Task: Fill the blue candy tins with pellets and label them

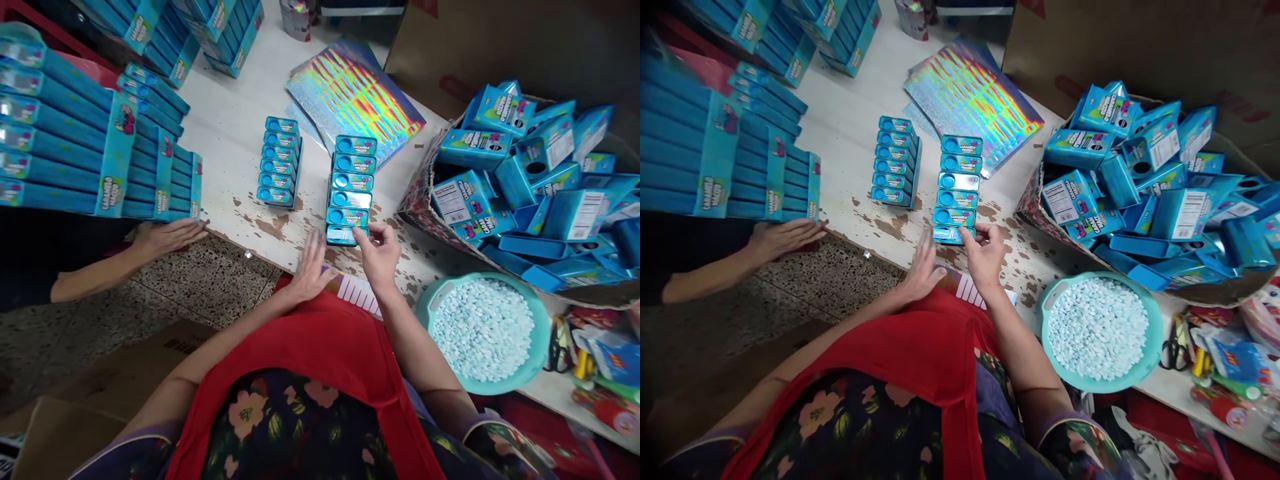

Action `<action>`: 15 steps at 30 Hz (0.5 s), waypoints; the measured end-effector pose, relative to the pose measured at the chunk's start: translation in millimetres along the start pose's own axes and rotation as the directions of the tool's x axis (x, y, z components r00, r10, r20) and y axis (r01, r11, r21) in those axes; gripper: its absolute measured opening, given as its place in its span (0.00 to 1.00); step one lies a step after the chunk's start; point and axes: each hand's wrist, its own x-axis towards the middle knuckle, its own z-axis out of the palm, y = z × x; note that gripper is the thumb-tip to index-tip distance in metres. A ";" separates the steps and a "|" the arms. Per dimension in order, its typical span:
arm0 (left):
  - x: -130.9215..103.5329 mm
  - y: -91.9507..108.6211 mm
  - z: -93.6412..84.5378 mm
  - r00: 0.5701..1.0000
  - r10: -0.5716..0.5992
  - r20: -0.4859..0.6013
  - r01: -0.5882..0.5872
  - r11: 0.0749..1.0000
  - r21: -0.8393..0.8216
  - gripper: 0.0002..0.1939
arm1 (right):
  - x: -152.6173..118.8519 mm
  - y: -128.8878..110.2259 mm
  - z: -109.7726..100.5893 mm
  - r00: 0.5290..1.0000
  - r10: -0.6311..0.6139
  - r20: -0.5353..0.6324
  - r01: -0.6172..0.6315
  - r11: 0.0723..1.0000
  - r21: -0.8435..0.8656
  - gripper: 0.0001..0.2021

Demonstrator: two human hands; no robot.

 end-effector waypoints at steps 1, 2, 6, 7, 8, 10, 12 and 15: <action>-5.2 -7.9 1.8 0.999 -0.037 -0.027 0.038 0.999 0.023 0.41 | -2.6 5.0 -5.2 1.000 -0.001 0.031 0.000 0.998 0.057 0.18; -9.0 -16.1 3.0 0.995 -0.081 -0.056 0.083 0.996 0.039 0.38 | -6.9 11.7 -10.9 0.999 -0.001 0.044 -0.004 0.994 0.111 0.18; -8.8 -39.0 12.1 0.980 -0.157 0.125 0.134 0.976 0.171 0.23 | -38.2 55.0 -30.7 0.998 -0.041 0.045 0.043 0.998 -0.039 0.17; -4.7 -40.8 16.6 0.961 -0.156 0.226 0.107 0.971 0.213 0.21 | -46.8 68.4 -32.7 0.989 -0.089 0.117 0.107 0.981 -0.161 0.16; 0.5 -41.3 21.7 0.935 -0.163 0.314 0.086 0.966 0.245 0.19 | -54.5 81.7 -33.1 0.965 -0.135 0.224 0.197 0.939 -0.283 0.16; 12.1 -40.5 31.8 0.881 -0.214 0.423 0.095 0.954 0.285 0.16 | -64.9 106.0 -30.3 0.877 -0.173 0.448 0.391 0.798 -0.459 0.16; 21.9 -39.4 39.7 0.840 -0.272 0.470 0.131 0.942 0.310 0.16 | -68.4 124.3 -25.6 0.797 -0.158 0.583 0.524 0.661 -0.537 0.18; 29.1 -39.3 44.6 0.825 -0.312 0.471 0.159 0.928 0.337 0.15 | -66.5 138.0 -21.7 0.710 -0.159 0.686 0.643 0.545 -0.538 0.19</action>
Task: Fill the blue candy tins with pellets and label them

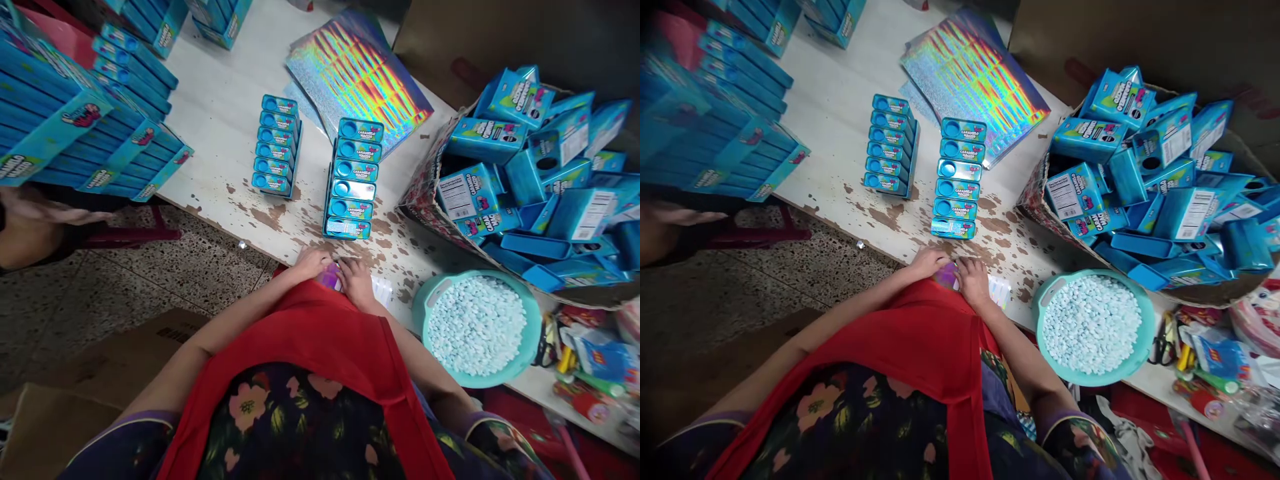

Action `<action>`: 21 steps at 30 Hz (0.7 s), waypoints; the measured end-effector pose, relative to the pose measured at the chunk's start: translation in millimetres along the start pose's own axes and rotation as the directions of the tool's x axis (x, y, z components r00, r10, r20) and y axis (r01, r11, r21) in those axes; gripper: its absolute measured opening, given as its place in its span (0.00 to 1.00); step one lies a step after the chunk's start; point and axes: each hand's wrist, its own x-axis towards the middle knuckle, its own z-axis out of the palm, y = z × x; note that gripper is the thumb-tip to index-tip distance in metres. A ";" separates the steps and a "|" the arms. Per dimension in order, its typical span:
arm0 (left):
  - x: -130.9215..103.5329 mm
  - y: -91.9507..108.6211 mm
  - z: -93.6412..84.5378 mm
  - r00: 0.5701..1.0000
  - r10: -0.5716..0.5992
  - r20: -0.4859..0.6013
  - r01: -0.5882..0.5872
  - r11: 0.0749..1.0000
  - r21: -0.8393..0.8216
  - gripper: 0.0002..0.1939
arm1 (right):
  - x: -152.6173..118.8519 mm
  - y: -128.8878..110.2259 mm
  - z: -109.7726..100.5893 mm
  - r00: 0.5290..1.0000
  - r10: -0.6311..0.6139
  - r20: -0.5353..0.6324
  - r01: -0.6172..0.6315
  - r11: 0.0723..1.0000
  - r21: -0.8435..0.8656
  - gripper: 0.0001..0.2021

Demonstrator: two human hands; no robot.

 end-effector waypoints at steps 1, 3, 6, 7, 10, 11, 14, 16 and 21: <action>0.7 0.1 0.0 1.000 -0.006 -0.003 0.006 1.000 0.003 0.15 | 0.2 1.4 1.0 0.999 -0.033 0.015 0.034 0.999 -0.028 0.19; 0.7 0.0 -0.1 1.000 -0.019 -0.010 0.019 1.000 0.012 0.16 | -1.0 2.7 0.8 0.996 -0.078 0.051 0.082 0.994 -0.076 0.20; 0.6 0.5 0.5 0.999 -0.034 -0.016 0.034 0.999 0.025 0.16 | -4.9 2.2 0.1 0.990 -0.093 0.109 0.106 0.987 -0.122 0.22; 0.9 0.9 0.9 0.999 -0.036 -0.015 0.036 0.999 0.029 0.17 | -6.0 1.8 0.2 0.988 -0.094 0.121 0.109 0.985 -0.130 0.23; 2.7 1.7 2.6 0.999 -0.044 -0.014 0.045 0.998 0.042 0.17 | -7.5 0.7 0.7 0.985 -0.101 0.143 0.121 0.984 -0.134 0.25; 3.5 1.8 3.2 0.999 -0.048 -0.014 0.049 0.998 0.045 0.17 | -7.7 0.4 0.5 0.983 -0.107 0.148 0.126 0.983 -0.131 0.25; 5.5 1.7 4.9 0.998 -0.061 -0.017 0.062 0.997 0.050 0.17 | -9.0 0.6 -1.0 0.976 -0.132 0.174 0.156 0.979 -0.133 0.25; 6.2 1.5 5.6 0.998 -0.066 -0.023 0.067 0.997 0.045 0.17 | -10.7 1.8 -2.2 0.969 -0.157 0.192 0.184 0.973 -0.136 0.25; 5.0 2.6 6.7 0.996 -0.074 -0.054 0.075 0.997 0.010 0.17 | -12.8 4.5 -4.2 0.983 -0.154 0.097 0.163 0.982 -0.092 0.19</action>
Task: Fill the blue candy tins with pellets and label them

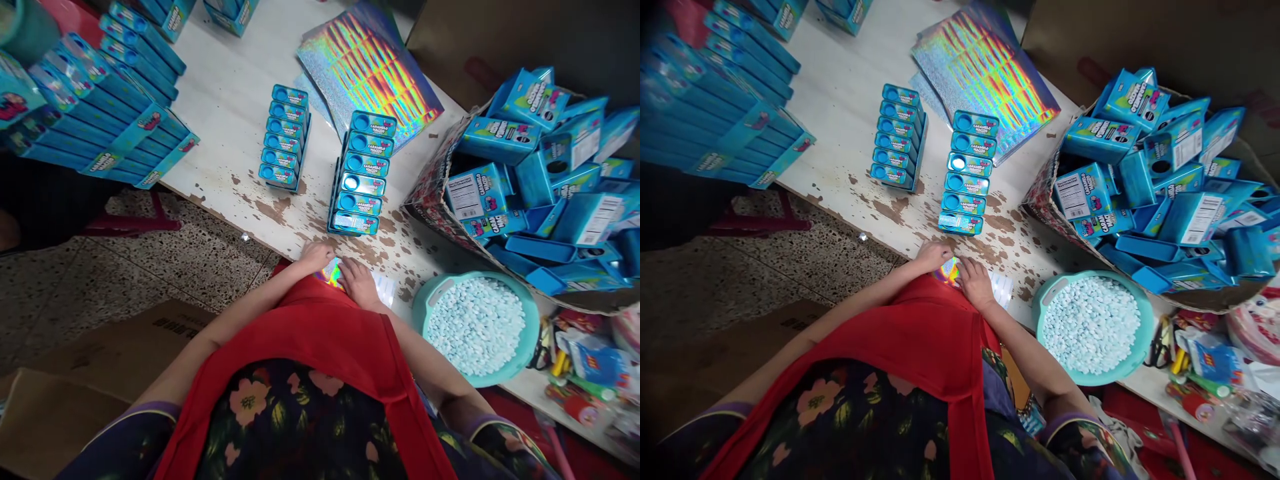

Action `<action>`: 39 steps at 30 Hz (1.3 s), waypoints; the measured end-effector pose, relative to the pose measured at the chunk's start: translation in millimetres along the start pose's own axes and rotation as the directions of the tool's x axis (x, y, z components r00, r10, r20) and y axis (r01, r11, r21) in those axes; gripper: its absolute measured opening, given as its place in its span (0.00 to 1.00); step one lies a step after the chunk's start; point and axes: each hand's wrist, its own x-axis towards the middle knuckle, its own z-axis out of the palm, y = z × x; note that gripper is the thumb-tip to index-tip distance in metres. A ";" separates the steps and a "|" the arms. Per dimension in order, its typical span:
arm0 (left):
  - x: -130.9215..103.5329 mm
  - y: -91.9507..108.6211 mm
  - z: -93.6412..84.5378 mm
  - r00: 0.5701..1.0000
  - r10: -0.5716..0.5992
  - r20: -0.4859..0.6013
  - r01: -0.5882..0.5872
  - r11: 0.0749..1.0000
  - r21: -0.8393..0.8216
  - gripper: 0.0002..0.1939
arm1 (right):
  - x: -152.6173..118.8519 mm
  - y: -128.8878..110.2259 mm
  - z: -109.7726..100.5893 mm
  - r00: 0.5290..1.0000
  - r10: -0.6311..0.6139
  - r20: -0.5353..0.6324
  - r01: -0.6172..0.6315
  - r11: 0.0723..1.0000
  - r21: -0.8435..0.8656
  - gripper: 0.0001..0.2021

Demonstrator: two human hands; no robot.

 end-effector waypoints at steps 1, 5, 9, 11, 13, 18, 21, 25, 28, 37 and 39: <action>-0.3 0.4 0.5 1.000 -0.001 -0.010 0.001 1.000 -0.009 0.16 | 0.7 -0.5 -1.3 0.999 0.019 -0.032 -0.019 1.000 0.012 0.17; 0.2 0.9 3.4 0.999 0.001 -0.045 -0.004 0.998 -0.056 0.15 | 5.2 -7.3 -17.4 0.990 0.071 -0.120 -0.068 0.997 0.023 0.11; -8.9 -0.9 -3.4 0.996 0.023 -0.085 -0.034 0.991 -0.132 0.15 | 4.7 -18.1 -58.1 0.965 0.125 -0.229 -0.099 0.988 0.121 0.10; -23.4 -0.7 -14.2 0.987 0.055 -0.152 -0.089 0.970 -0.228 0.19 | 2.8 -24.0 -84.2 0.950 0.176 -0.259 -0.112 0.963 0.244 0.09; -42.9 2.5 -27.7 0.963 0.163 -0.213 -0.243 0.866 -0.438 0.21 | 1.7 -30.2 -109.1 0.935 0.229 -0.270 -0.121 0.922 0.367 0.07; -81.2 25.3 -58.7 0.905 0.413 -0.104 -0.367 0.634 -0.680 0.10 | 5.4 -46.5 -151.4 0.906 0.298 -0.299 -0.112 0.852 0.511 0.04; -91.2 36.7 -80.4 0.959 0.273 -0.080 -0.243 0.641 -0.728 0.13 | 12.1 -54.4 -164.7 0.883 0.305 -0.356 -0.083 0.849 0.521 0.03; -96.3 37.5 -122.3 0.970 0.229 -0.085 -0.222 0.682 -0.697 0.12 | 34.1 -57.0 -173.7 0.807 0.398 -0.436 -0.082 0.807 0.585 0.03; -84.9 30.7 -153.2 0.965 0.213 -0.151 -0.259 0.708 -0.657 0.13 | 61.8 -51.3 -174.2 0.732 0.484 -0.480 -0.112 0.780 0.615 0.05; -14.7 13.9 -173.0 0.913 0.285 -0.293 -0.406 0.714 -0.571 0.09 | 116.7 -28.2 -149.0 0.577 0.591 -0.563 -0.220 0.777 0.590 0.05; -4.5 10.8 -155.9 0.901 0.285 -0.328 -0.431 0.684 -0.589 0.10 | 118.8 -26.2 -145.5 0.554 0.633 -0.541 -0.203 0.733 0.649 0.05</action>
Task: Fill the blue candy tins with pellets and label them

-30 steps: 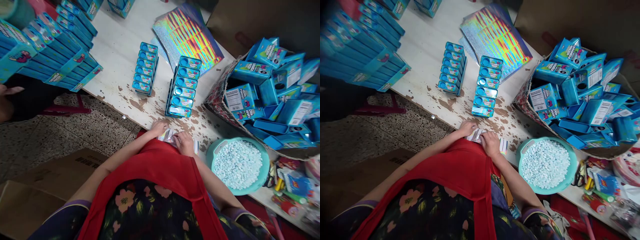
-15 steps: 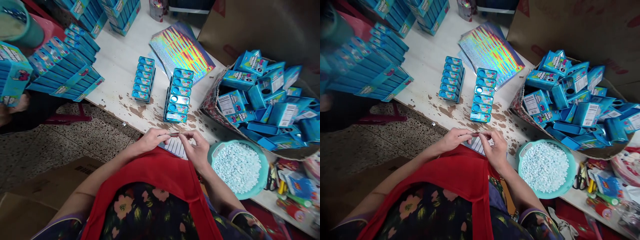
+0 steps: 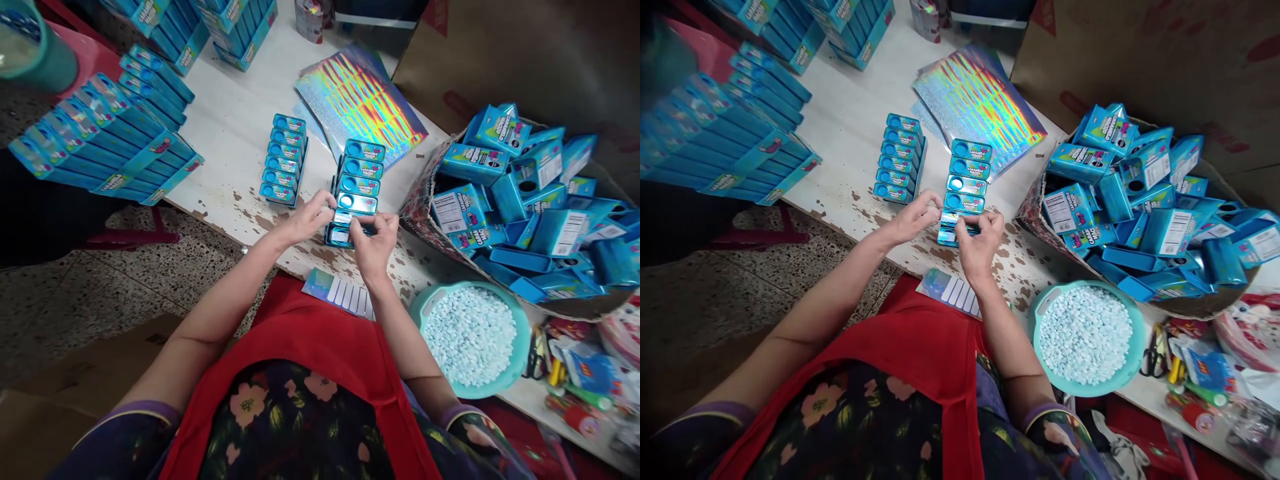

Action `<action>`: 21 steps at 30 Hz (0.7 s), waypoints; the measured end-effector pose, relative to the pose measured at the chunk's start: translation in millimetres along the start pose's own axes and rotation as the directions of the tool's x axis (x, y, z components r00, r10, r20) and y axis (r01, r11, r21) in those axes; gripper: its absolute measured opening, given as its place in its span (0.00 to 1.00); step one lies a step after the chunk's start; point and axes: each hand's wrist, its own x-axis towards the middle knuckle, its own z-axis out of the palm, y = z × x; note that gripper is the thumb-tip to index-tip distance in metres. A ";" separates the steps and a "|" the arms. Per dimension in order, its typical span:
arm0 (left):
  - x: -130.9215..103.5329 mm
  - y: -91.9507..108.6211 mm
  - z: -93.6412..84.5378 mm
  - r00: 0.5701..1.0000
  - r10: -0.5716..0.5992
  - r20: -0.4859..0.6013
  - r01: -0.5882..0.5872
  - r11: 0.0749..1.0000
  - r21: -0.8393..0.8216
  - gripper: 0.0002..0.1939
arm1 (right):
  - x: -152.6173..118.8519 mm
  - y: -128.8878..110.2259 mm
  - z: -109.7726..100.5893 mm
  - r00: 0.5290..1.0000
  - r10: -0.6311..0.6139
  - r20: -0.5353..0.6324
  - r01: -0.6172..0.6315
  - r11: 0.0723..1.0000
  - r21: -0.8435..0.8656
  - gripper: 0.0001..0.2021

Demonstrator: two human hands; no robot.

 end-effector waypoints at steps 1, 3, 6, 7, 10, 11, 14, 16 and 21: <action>-0.5 -9.1 6.2 0.999 -0.005 -0.042 0.005 1.000 0.011 0.10 | 0.5 1.1 0.3 0.999 0.048 -0.007 -0.047 0.999 0.023 0.06; -4.7 -25.5 18.0 0.988 -0.061 -0.145 0.071 0.996 0.061 0.11 | 1.9 2.9 -0.5 0.984 0.177 -0.008 -0.176 0.982 0.071 0.13; -17.2 -36.1 32.2 0.930 -0.153 -0.334 0.190 0.979 0.079 0.14 | 4.0 5.1 -1.3 0.953 0.298 0.055 -0.303 0.944 0.134 0.21; -22.5 -34.8 36.8 0.910 -0.133 -0.392 0.175 0.982 0.075 0.17 | 4.6 5.8 -0.6 0.951 0.299 0.081 -0.308 0.941 0.139 0.22; -38.7 -25.6 52.1 0.929 0.037 -0.367 0.010 0.992 0.125 0.33 | 8.0 7.7 2.7 0.957 0.279 0.085 -0.288 0.950 0.118 0.25; -43.9 -24.2 56.7 0.954 0.078 -0.290 -0.038 0.989 0.143 0.37 | 9.6 8.7 3.3 0.959 0.275 0.073 -0.282 0.952 0.122 0.24; -58.7 -34.3 62.8 0.987 0.050 -0.155 -0.021 0.982 0.186 0.45 | 12.0 16.6 0.0 0.962 0.253 0.105 -0.270 0.941 0.203 0.21; -67.3 -50.6 60.0 0.977 -0.044 -0.210 0.084 0.978 0.189 0.43 | 5.2 27.6 -6.8 0.958 0.257 0.130 -0.285 0.912 0.296 0.20; -80.2 -90.3 60.1 0.886 -0.459 0.071 0.452 0.887 0.090 0.28 | -53.4 65.5 -22.9 0.926 0.315 0.206 -0.350 0.922 0.164 0.19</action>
